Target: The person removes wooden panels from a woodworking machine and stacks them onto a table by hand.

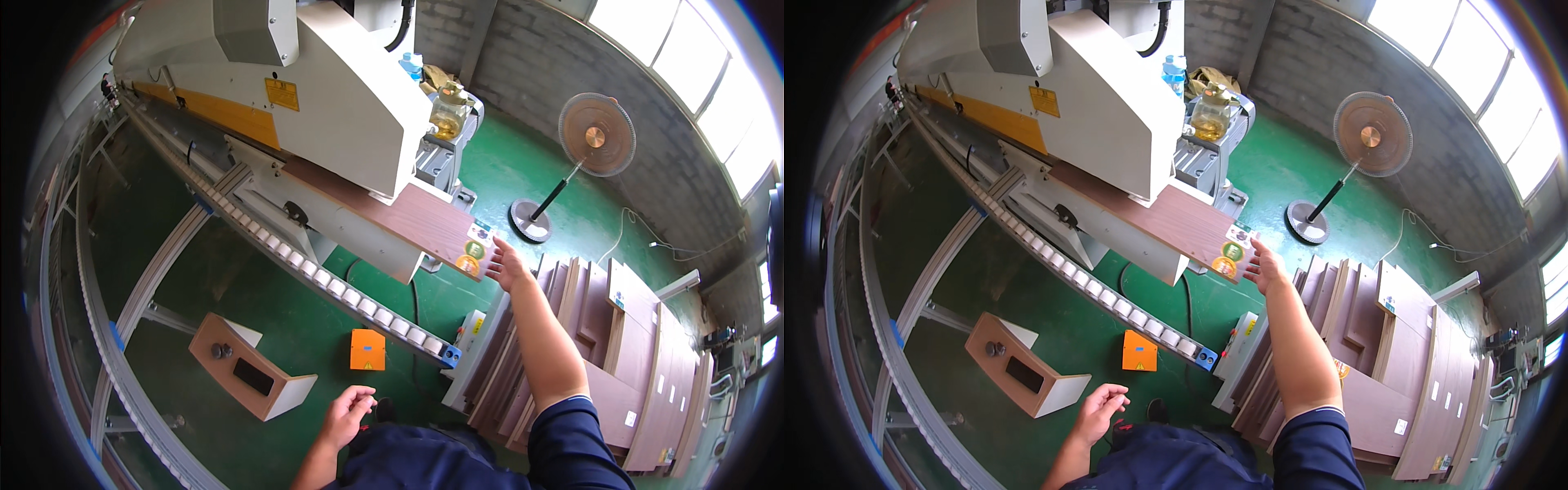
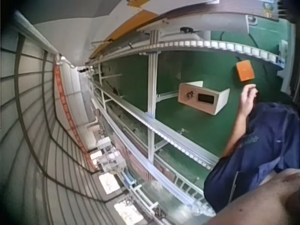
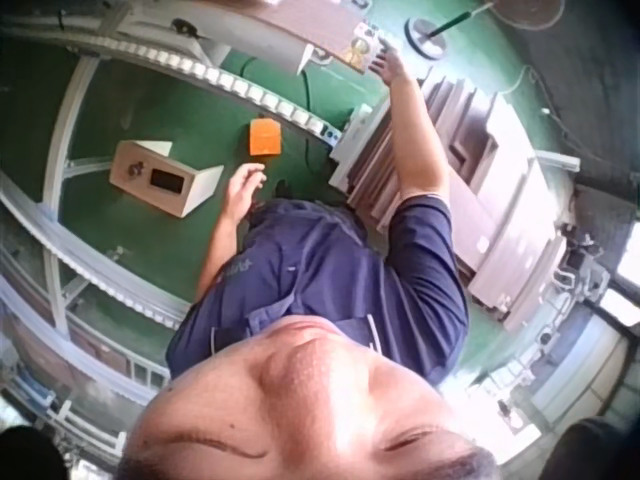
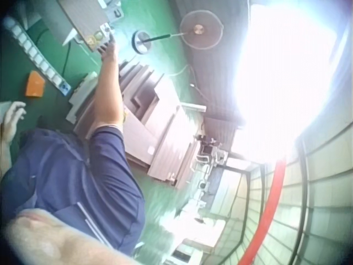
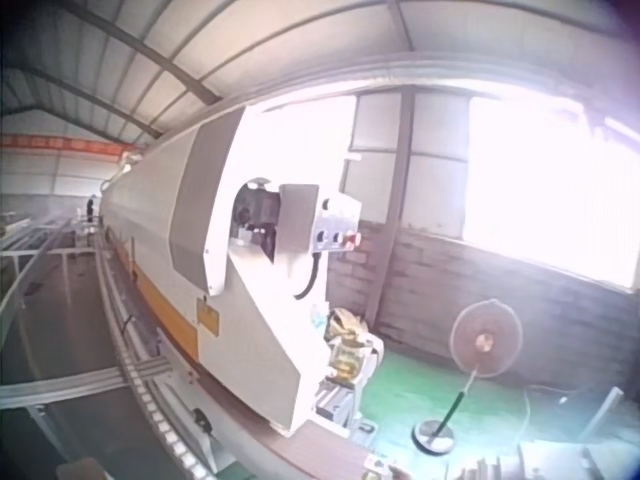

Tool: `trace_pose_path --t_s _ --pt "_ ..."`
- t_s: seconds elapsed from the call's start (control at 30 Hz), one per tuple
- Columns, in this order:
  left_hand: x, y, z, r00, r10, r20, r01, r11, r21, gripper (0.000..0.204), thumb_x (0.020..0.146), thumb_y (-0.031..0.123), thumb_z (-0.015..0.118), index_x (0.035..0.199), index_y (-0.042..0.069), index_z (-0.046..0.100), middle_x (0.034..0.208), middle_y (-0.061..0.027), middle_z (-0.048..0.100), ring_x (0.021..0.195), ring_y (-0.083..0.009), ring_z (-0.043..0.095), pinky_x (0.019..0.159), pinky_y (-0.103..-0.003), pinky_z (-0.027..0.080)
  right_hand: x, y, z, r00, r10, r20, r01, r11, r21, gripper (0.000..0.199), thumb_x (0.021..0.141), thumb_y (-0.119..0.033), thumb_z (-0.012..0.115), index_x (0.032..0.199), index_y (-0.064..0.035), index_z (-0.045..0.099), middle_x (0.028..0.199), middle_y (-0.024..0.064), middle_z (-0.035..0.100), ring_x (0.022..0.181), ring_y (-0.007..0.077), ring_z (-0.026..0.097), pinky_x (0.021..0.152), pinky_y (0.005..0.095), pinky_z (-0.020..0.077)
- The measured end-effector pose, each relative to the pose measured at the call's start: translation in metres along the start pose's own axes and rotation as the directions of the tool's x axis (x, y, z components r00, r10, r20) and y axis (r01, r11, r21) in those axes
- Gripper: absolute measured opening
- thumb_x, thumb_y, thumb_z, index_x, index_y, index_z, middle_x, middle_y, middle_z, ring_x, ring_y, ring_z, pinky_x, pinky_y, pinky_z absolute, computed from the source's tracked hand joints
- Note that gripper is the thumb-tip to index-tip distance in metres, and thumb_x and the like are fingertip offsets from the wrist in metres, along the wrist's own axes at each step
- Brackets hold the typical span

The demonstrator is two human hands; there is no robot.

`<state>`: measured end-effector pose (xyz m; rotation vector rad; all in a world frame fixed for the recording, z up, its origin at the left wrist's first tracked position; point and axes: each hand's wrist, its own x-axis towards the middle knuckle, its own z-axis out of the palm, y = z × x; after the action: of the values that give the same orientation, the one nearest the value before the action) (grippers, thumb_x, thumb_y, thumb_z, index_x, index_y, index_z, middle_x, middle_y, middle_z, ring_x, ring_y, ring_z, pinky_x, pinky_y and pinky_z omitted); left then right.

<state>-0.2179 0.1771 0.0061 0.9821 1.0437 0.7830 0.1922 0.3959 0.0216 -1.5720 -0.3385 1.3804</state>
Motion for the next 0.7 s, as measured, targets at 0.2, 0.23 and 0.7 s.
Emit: trace_pose_path --t_s 0.2,0.23,0.7 --pt "0.007 0.007 0.007 0.998 -0.036 0.059 0.037 0.999 -0.007 0.018 0.088 0.009 0.049 0.102 0.000 0.054 0.087 -0.0058 0.057 0.079 -0.0098 0.053 0.071 -0.022 0.044 0.033 -0.001 -0.053 0.990 0.125 -0.072 -0.116 0.986 0.118 0.032 0.078 -0.020 0.063 0.102 -0.0018 0.053 0.095 0.0154 0.059 0.082 0.0273 0.059 0.074 0.0420 0.0482" --pt "0.007 0.011 0.008 0.998 -0.040 0.051 0.040 0.999 -0.008 0.018 0.088 0.009 0.049 0.102 0.000 0.054 0.087 -0.0058 0.057 0.079 -0.0098 0.053 0.071 -0.022 0.044 0.027 -0.004 -0.055 0.980 0.147 -0.134 -0.134 0.986 0.101 0.030 0.078 -0.019 0.062 0.101 -0.0014 0.053 0.095 0.0159 0.059 0.082 0.0285 0.059 0.075 0.0425 0.0482" --pt "0.091 0.089 0.122 0.925 0.012 0.380 0.161 0.893 -0.421 0.028 0.090 0.019 0.042 0.111 0.001 0.044 0.099 -0.0120 0.054 0.088 -0.0200 0.056 0.080 -0.033 0.045 -0.078 -0.059 -0.158 0.919 0.006 -0.395 0.000 1.000 0.015 0.013 0.083 -0.010 0.056 0.093 -0.0017 0.058 0.089 0.0110 0.059 0.075 0.0210 0.059 0.070 0.0322 0.0487"
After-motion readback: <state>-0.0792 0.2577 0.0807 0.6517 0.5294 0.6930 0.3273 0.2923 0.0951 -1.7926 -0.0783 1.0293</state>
